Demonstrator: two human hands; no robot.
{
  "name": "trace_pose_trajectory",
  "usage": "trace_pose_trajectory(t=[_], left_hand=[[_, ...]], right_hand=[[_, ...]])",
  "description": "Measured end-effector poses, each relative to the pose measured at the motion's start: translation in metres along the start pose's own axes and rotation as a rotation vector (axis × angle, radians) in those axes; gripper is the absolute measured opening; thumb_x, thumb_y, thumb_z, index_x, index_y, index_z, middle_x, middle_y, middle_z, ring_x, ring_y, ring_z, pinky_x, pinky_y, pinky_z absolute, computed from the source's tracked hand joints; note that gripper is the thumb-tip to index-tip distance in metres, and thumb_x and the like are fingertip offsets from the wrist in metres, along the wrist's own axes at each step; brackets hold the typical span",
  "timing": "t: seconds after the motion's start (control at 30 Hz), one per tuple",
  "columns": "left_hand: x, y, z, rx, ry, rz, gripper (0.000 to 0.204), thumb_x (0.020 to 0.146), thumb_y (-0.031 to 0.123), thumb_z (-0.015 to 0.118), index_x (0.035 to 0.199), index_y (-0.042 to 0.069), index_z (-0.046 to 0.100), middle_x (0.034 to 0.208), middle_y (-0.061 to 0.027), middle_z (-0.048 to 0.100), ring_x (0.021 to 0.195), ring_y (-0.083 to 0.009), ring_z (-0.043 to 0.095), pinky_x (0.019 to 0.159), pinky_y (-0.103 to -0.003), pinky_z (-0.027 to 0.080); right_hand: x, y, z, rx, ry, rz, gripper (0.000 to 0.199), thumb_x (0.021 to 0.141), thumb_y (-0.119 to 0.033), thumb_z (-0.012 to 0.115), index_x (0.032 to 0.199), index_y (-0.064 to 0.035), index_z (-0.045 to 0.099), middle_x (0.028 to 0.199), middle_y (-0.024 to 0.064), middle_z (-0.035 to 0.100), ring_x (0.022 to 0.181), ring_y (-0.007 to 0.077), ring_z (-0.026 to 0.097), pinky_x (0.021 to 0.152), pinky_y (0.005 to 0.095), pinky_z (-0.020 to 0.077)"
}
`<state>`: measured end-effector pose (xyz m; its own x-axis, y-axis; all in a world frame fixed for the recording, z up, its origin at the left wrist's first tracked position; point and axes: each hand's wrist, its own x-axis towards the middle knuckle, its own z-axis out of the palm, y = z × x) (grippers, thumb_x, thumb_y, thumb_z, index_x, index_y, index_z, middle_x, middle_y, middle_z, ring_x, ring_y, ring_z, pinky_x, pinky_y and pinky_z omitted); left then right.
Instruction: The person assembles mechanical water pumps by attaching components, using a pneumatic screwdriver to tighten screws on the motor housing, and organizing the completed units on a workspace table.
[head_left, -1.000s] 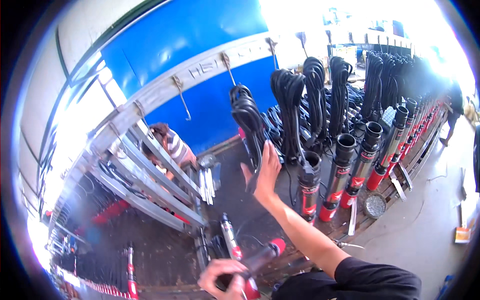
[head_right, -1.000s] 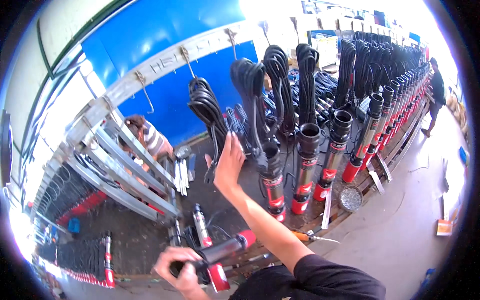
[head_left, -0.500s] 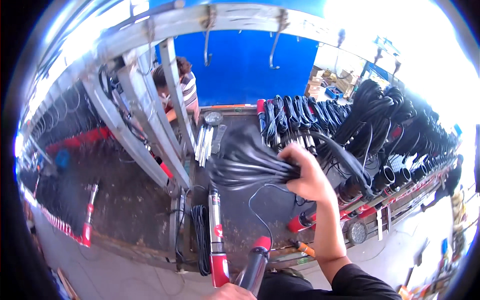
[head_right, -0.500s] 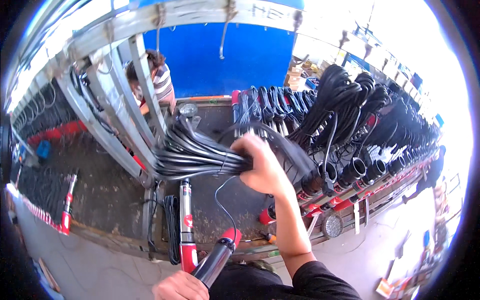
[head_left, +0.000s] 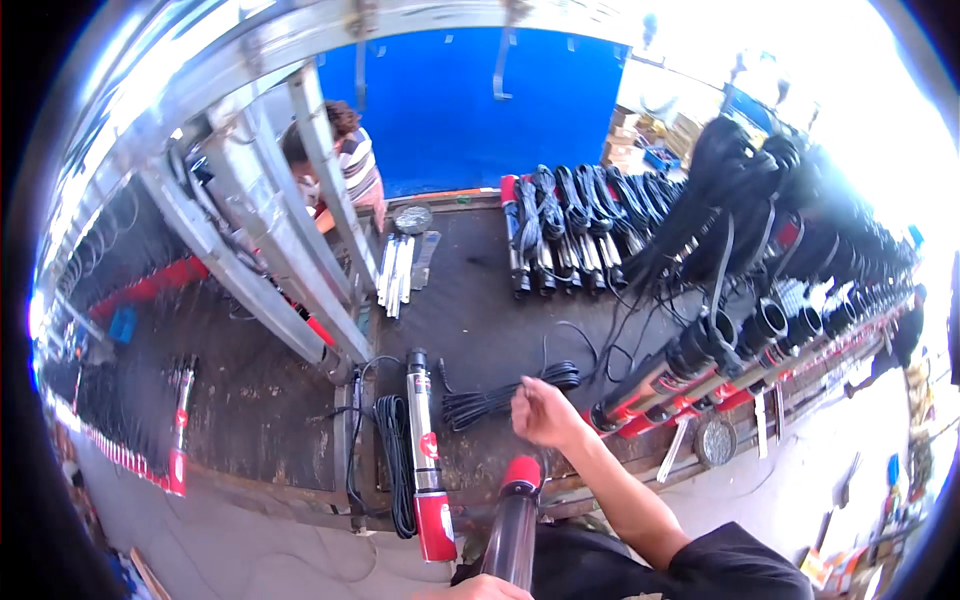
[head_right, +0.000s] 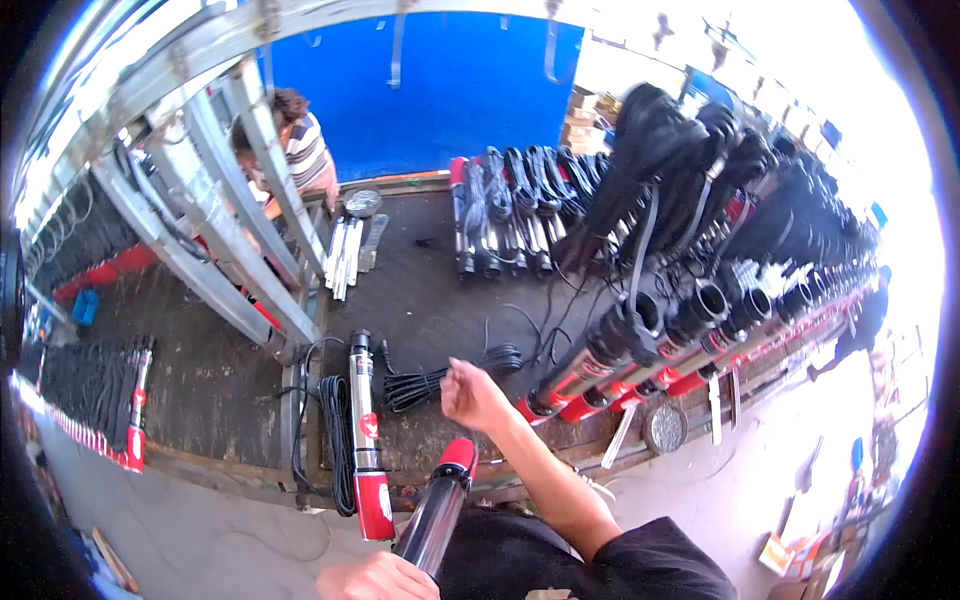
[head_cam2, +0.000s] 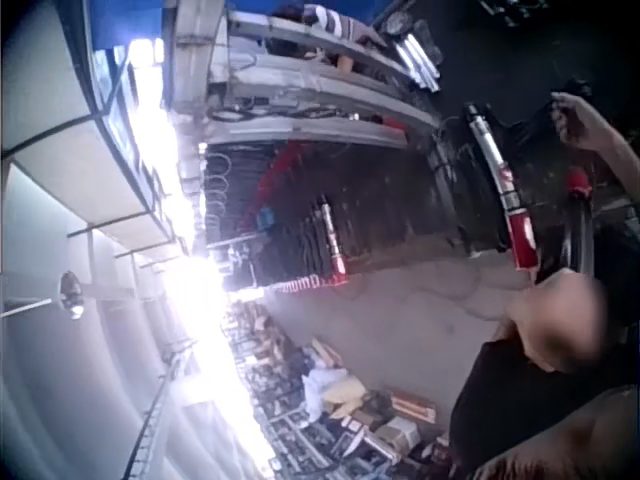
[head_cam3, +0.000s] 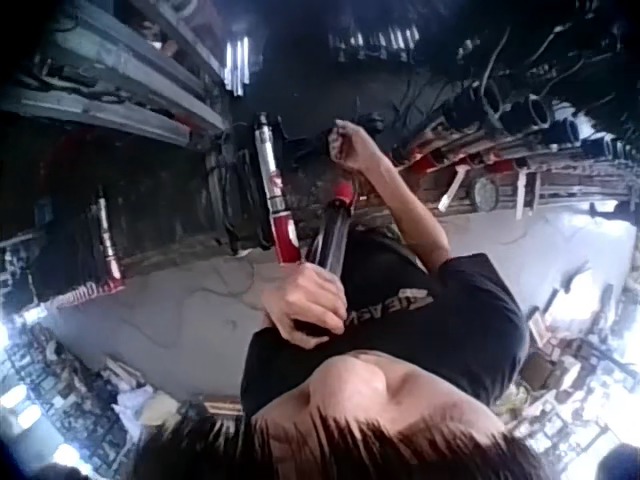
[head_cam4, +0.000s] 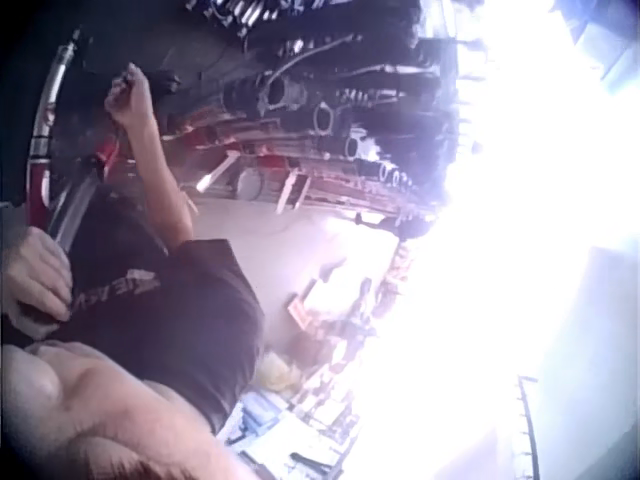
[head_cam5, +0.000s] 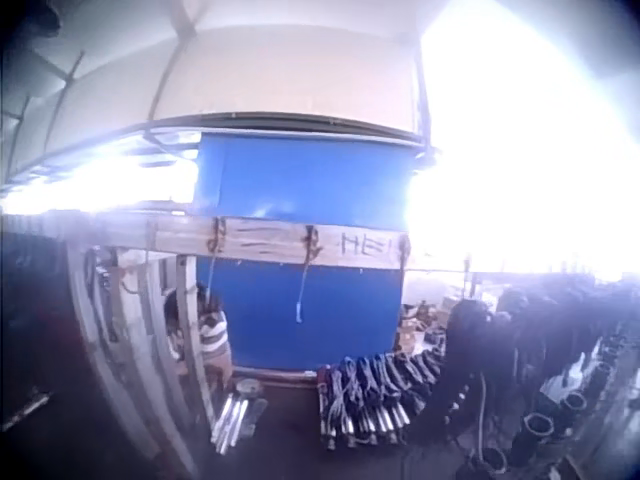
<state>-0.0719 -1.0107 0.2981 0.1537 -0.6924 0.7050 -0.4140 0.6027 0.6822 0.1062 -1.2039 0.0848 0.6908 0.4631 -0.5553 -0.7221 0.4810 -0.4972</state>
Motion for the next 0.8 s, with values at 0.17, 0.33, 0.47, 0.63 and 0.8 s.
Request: trace_pose_trajectory(t=[0.17, 0.33, 0.47, 0.63, 0.8], left_hand=[[0.018, -0.013, 0.016, -0.045, -0.048, -0.001, 0.025, 0.077, 0.016, 0.075, 0.094, -0.001, 0.07, 0.089, -0.0146, 0.069, 0.079, -0.0309, 0.07, 0.07, -0.037, 0.057], [0.005, -0.012, 0.027, -0.019, 0.083, 0.075, 0.024, 0.071, 0.012, 0.075, 0.089, -0.003, 0.071, 0.082, -0.0152, 0.069, 0.071, -0.0297, 0.069, 0.068, -0.038, 0.058], [0.0, -0.012, 0.021, 0.036, 0.169, 0.116, 0.025, 0.068, 0.01, 0.076, 0.087, -0.004, 0.07, 0.077, -0.016, 0.068, 0.067, -0.0297, 0.069, 0.067, -0.038, 0.058], [-0.02, 0.009, 0.021, 0.221, 0.443, 0.049, 0.023, 0.066, 0.011, 0.079, 0.081, -0.001, 0.067, 0.073, -0.0129, 0.067, 0.066, -0.0294, 0.069, 0.065, -0.039, 0.057], [-0.021, 0.008, 0.023, 0.263, 0.483, 0.039, 0.023, 0.067, 0.012, 0.078, 0.081, 0.0, 0.064, 0.073, -0.0115, 0.068, 0.065, -0.0283, 0.07, 0.063, -0.038, 0.056]], right_hand=[[-0.003, -0.005, -0.006, -1.6, 0.517, -0.46, 0.054, 0.09, -0.057, 0.061, 0.089, -0.0037, 0.07, 0.087, 0.0193, 0.072, 0.084, 0.0375, 0.071, 0.075, 0.0473, 0.0566], [-0.044, 0.026, -0.044, -1.072, 0.107, 0.152, 0.065, 0.094, -0.062, 0.053, 0.077, -0.0011, 0.069, 0.076, 0.0108, 0.071, 0.071, 0.0312, 0.07, 0.072, 0.0442, 0.0544], [-0.032, 0.025, -0.025, 0.378, -0.082, -0.011, 0.035, 0.094, -0.029, 0.059, 0.067, -0.0171, 0.04, 0.062, -0.0019, 0.046, 0.057, 0.012, 0.047, 0.061, 0.0268, 0.0386], [-0.091, -0.016, 0.13, -0.407, 0.08, -1.098, 0.027, 0.101, -0.006, 0.049, 0.127, -0.0028, 0.044, 0.092, 0.0074, 0.062, 0.07, 0.0147, 0.058, 0.065, 0.0316, 0.0497], [0.077, -0.059, 0.095, -1.206, 0.318, -0.876, 0.038, 0.092, -0.016, 0.049, 0.126, -0.0007, 0.045, 0.102, 0.0272, 0.07, 0.098, 0.0466, 0.067, 0.083, 0.0545, 0.0536]])
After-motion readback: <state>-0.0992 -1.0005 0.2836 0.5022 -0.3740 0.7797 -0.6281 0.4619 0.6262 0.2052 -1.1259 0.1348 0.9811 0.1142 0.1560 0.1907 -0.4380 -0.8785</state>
